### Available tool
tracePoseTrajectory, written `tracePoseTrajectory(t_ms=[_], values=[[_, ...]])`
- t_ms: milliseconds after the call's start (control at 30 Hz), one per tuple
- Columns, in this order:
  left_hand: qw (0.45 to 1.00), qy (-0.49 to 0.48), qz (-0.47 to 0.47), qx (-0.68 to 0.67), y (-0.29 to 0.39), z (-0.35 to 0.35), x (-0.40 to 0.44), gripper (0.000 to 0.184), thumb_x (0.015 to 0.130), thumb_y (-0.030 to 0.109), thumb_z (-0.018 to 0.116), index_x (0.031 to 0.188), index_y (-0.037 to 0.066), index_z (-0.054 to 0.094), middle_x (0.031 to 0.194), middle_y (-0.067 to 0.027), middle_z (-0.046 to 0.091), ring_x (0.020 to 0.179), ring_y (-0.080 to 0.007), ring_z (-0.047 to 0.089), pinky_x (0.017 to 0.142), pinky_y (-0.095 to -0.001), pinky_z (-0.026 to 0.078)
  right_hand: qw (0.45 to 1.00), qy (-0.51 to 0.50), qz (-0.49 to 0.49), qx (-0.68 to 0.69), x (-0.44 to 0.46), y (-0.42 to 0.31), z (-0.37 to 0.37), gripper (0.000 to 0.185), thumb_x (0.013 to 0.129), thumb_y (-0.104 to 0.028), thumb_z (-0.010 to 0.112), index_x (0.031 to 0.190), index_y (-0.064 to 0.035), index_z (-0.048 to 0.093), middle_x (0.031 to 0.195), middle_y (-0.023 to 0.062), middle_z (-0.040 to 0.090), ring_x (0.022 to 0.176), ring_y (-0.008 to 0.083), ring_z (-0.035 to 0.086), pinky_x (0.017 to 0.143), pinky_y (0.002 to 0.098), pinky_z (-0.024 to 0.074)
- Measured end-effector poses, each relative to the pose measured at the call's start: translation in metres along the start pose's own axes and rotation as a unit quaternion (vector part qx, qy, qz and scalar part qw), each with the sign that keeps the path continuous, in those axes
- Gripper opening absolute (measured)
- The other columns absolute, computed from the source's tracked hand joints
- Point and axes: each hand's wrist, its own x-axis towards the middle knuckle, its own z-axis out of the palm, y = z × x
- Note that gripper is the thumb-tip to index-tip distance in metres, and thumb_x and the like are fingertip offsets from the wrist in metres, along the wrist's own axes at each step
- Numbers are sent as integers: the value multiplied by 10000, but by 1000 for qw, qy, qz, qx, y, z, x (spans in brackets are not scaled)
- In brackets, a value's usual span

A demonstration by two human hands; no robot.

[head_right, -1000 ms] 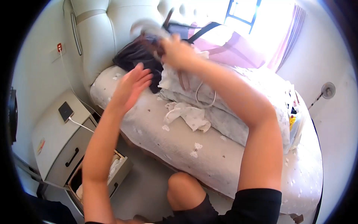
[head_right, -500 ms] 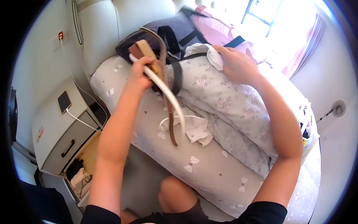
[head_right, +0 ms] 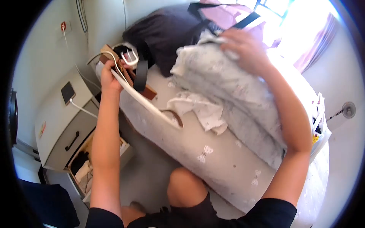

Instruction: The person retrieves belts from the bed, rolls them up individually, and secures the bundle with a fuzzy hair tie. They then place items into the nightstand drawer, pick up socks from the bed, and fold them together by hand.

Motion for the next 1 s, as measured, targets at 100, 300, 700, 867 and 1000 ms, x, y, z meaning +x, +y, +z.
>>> tracePoseTrajectory(t_ms=[100,300,700,867,1000], values=[[999,-45,-15,-5,15,-4,-15,192,725,38,561,877,-79,556,824,-163,601,672,-223,538,614,-306,476,986,112,81,91,-1,-46,-40,323,726,56,590,1022,-66,631,1221,109,593,1138,302,551,984,409,429],[992,-95,4,77,32,-38,-18,252,767,101,571,967,-53,553,904,-192,607,686,-234,564,647,-332,500,963,-163,-37,212,-62,-134,18,398,708,29,598,1100,-44,592,1197,186,581,1160,385,516,1020,425,404],[968,-89,88,216,21,10,-94,223,752,4,612,975,-11,611,847,-109,637,786,-189,626,655,-343,555,931,-107,185,296,-4,-169,-38,410,747,-87,703,1137,-25,592,1057,160,636,988,276,610,822,334,482],[955,-85,175,223,13,31,-113,304,750,-59,551,1048,-1,532,930,-80,610,839,-187,618,731,-344,520,896,8,109,431,72,-237,-16,1044,647,-277,832,1451,-28,215,1375,199,389,1207,325,451,1025,397,359],[962,-87,180,187,26,35,-137,198,823,14,576,1021,11,563,914,-69,621,839,-181,613,757,-321,516,833,1,127,539,123,-271,13,1066,633,-192,800,1453,8,149,1217,231,526,1091,340,541,951,368,427]])
